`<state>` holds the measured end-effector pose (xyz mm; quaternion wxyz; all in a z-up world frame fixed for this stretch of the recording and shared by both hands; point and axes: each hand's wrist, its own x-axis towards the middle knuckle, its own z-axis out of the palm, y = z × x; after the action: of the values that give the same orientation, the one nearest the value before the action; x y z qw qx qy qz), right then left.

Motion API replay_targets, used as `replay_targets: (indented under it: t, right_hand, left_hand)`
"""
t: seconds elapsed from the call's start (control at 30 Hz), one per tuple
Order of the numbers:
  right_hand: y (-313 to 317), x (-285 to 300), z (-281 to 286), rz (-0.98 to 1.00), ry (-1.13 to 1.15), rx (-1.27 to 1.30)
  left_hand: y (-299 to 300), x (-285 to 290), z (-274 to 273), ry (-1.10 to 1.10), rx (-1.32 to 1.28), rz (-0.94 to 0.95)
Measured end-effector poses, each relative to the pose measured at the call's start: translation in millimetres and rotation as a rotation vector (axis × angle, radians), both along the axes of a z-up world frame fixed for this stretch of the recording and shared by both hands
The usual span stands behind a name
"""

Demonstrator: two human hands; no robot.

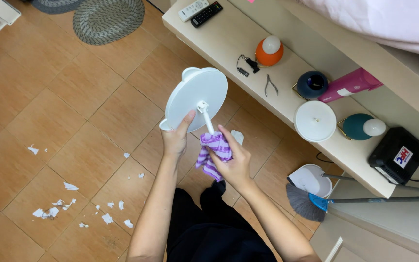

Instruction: The person cleans a white shelf under a bed using a purple and white striped cloth. They move and wipe several items, including a black electronic device, a pink water bottle, two decorative lamps, a white lamp base, and a remote control. The person also wipes the shelf surface itself.

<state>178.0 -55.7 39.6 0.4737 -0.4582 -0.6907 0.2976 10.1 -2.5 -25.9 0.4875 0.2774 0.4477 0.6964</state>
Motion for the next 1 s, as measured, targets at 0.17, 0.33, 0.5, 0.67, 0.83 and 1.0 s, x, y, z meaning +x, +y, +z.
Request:
replay_targets:
  t: [0.17,0.33,0.5,0.67,0.83,1.0]
  right_hand:
    - [-4,20,-20,0.031,-0.026,0.046]
    - [5,29,8,0.104,-0.081,0.090]
    - [-1,18,2,0.059,-0.071,0.060]
    - [-7,7,3,0.064,-0.058,0.049]
    - [-16,-14,-7,0.017,-0.092,0.034]
    - [-20,-21,-22,0.114,-0.061,-0.088]
  left_hand:
    - [-3,-11,2,-0.038,0.021,-0.105]
    - [-6,-19,0,-0.113,0.053,-0.202]
    - [-11,-15,1,-0.211,0.069,-0.163]
    - [-20,-24,-12,-0.201,0.052,-0.135]
    - [-26,-25,-20,-0.254,0.038,-0.042]
    - [-26,-38,-35,-0.309,0.043,-0.019]
